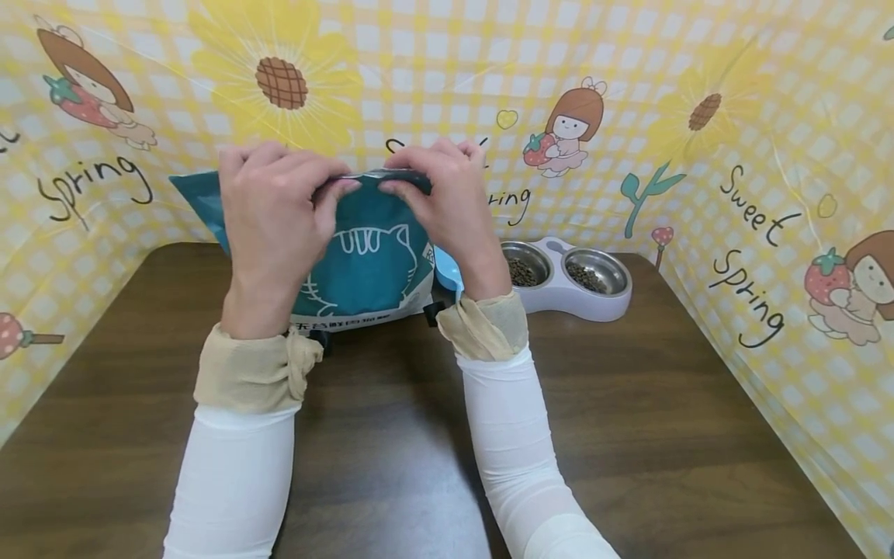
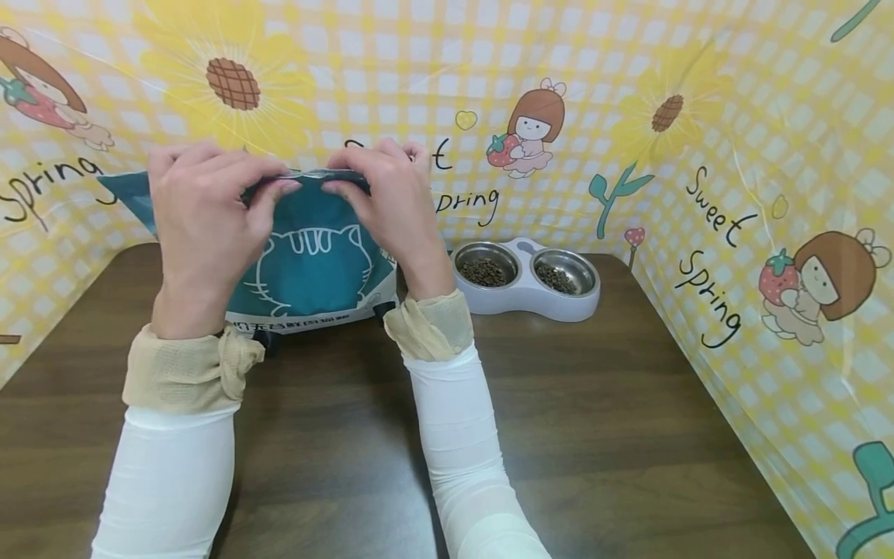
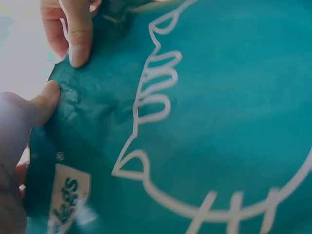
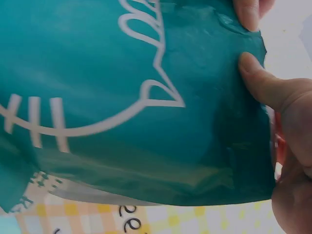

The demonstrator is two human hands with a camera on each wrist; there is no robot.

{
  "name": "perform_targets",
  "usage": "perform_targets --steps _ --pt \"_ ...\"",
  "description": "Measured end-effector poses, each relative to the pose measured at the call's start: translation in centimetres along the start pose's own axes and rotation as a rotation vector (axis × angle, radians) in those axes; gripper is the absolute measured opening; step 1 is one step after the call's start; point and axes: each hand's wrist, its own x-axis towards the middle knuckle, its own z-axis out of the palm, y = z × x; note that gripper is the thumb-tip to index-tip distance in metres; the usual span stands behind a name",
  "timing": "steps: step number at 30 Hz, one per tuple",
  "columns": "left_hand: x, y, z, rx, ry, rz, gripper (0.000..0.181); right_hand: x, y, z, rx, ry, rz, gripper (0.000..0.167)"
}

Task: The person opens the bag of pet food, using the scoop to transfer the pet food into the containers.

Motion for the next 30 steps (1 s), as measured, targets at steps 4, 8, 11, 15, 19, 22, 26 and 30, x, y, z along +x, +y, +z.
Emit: perform_targets --steps 4,8,11,15,19,22,26,30 --pt "0.2 -0.1 -1.7 0.06 -0.054 -0.082 0.035 0.0 0.1 0.0 -0.004 0.012 -0.024 0.023" --pt "0.1 -0.9 -3.1 0.043 -0.039 -0.1 0.025 0.1 0.2 -0.1 0.019 0.017 0.003 0.022" --pt "0.0 -1.6 -2.8 -0.014 0.005 -0.076 0.021 0.2 0.3 -0.1 0.008 0.015 0.039 0.026" --pt "-0.1 -2.1 -2.2 -0.023 0.054 -0.082 0.028 0.0 0.9 -0.2 0.03 0.035 0.114 0.027" --pt "0.0 -2.5 -2.4 -0.001 0.057 -0.121 0.034 -0.1 1.5 -0.4 0.093 0.081 0.152 0.023" --pt "0.2 -3.4 -2.9 -0.042 0.056 -0.218 0.037 0.0 1.7 -0.5 0.122 0.108 0.155 0.021" --pt "0.3 -5.2 -3.7 -0.259 0.053 -0.505 0.043 0.2 2.0 -0.1 0.218 0.152 0.224 0.027" --pt "0.1 -7.0 -3.6 -0.523 0.062 -0.687 0.037 0.3 2.9 0.9 0.431 0.201 0.379 0.042"
